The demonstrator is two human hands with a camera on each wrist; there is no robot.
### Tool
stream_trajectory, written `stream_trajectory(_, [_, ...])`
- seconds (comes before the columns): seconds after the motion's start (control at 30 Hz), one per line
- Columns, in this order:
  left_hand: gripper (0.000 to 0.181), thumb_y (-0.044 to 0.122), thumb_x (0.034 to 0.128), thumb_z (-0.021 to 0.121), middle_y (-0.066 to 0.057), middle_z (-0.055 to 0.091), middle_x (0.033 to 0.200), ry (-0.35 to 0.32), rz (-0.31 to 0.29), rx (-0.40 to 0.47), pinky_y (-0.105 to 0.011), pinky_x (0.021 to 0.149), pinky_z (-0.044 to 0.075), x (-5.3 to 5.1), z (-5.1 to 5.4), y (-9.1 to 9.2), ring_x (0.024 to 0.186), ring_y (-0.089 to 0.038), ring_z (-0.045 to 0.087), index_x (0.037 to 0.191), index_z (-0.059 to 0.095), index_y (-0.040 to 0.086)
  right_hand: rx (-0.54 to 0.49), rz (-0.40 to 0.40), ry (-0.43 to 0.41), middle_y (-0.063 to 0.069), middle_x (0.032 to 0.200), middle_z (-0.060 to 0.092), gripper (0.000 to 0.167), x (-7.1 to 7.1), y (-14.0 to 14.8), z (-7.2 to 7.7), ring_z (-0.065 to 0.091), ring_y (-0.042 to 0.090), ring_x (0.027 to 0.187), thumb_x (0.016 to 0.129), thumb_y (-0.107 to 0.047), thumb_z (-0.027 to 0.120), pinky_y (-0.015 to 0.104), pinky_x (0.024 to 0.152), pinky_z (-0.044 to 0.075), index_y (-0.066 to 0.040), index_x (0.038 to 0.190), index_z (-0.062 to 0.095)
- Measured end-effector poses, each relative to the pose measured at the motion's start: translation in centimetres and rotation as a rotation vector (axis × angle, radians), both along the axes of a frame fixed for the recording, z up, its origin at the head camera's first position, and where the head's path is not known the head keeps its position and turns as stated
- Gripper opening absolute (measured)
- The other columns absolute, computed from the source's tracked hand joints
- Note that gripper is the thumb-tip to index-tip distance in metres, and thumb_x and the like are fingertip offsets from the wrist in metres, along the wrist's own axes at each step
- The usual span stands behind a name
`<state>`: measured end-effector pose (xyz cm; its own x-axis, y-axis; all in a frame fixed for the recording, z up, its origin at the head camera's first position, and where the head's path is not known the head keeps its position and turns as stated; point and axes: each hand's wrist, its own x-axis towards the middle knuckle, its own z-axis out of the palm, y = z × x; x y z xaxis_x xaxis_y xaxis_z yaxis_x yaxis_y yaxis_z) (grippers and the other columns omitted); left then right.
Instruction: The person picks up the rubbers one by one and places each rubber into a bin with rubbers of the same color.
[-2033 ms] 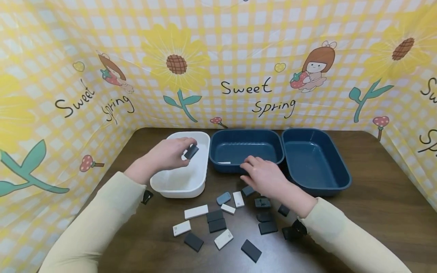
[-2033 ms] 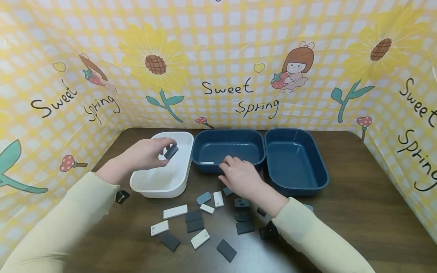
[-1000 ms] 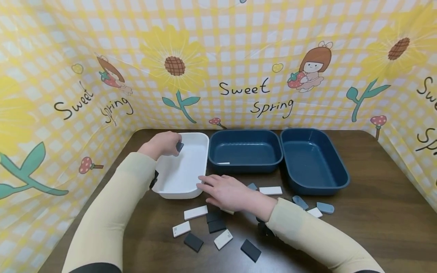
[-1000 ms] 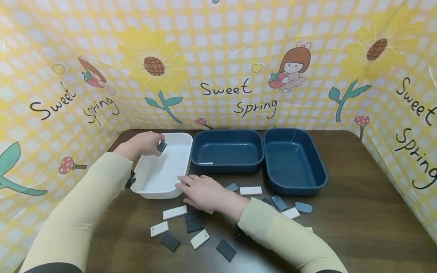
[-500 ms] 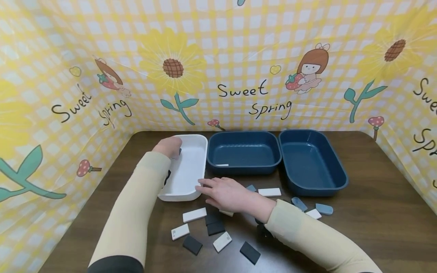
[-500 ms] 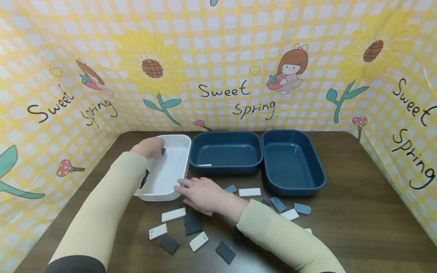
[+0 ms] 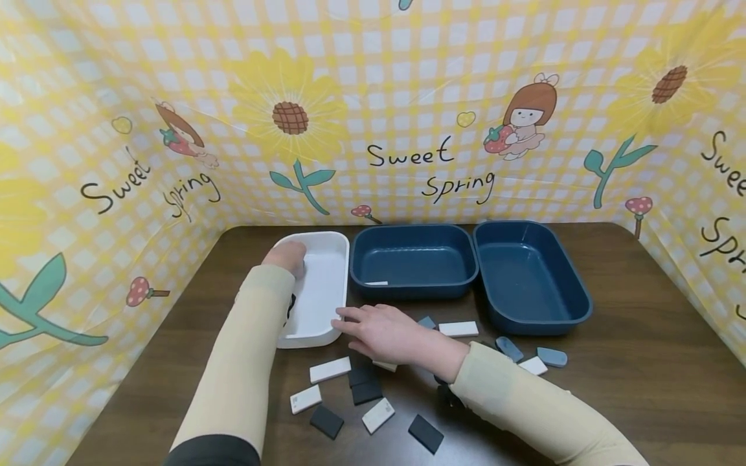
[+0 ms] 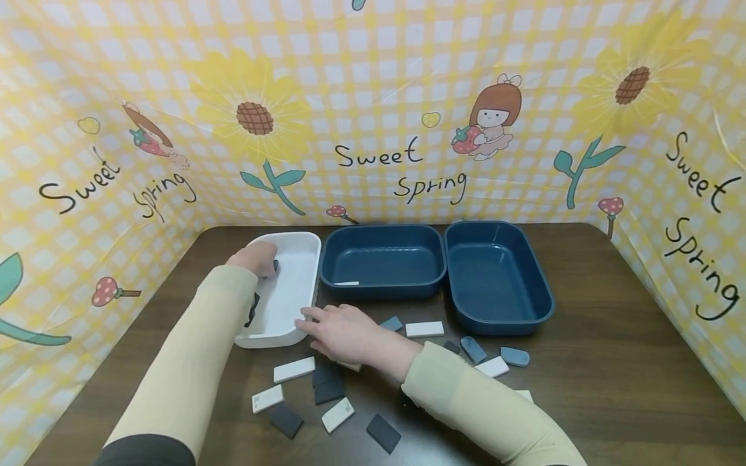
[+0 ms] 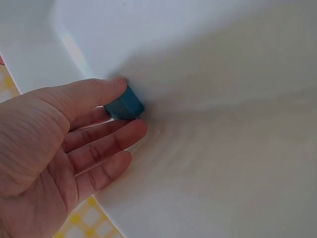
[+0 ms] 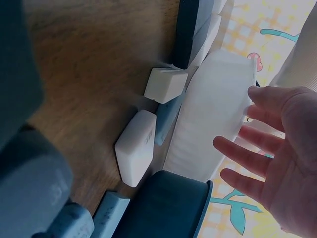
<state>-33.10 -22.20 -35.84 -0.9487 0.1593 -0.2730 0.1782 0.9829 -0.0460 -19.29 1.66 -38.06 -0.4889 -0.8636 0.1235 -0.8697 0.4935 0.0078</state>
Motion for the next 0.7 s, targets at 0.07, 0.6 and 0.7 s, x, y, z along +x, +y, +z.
stream_trajectory(0.07, [0.028,-0.001,0.0876,0.055,-0.026,0.060,0.119,0.010,-0.006,-0.004,-0.046,0.099,0.040,-0.02,-0.07,0.02,0.108,-0.035,0.055,0.115,0.059,-0.009,0.002,-0.001,0.009,0.005,0.143,0.050,0.048,0.09,-0.03,0.03,0.058,0.015,0.114,0.096,-0.033,0.061,0.029,0.089,0.048,-0.018,0.141,0.053])
stream_trajectory(0.6, [0.023,-0.003,0.0867,0.048,-0.025,0.062,0.111,0.017,-0.039,-0.010,-0.044,0.092,0.043,0.55,0.62,0.68,0.097,-0.032,0.056,0.105,0.061,-0.009,-0.003,-0.015,0.005,0.005,0.142,0.051,0.048,0.23,-0.17,0.13,0.060,0.015,0.110,0.096,-0.036,0.061,0.028,0.086,0.049,-0.018,0.141,0.053])
stream_trajectory(0.7, [0.025,-0.002,0.0871,0.049,-0.025,0.062,0.111,0.003,-0.037,-0.005,-0.044,0.093,0.042,0.64,0.76,0.81,0.096,-0.033,0.055,0.108,0.060,-0.010,-0.002,-0.013,0.006,0.005,0.142,0.051,0.048,0.22,-0.17,0.15,0.060,0.015,0.110,0.096,-0.037,0.060,0.028,0.086,0.049,-0.018,0.140,0.053])
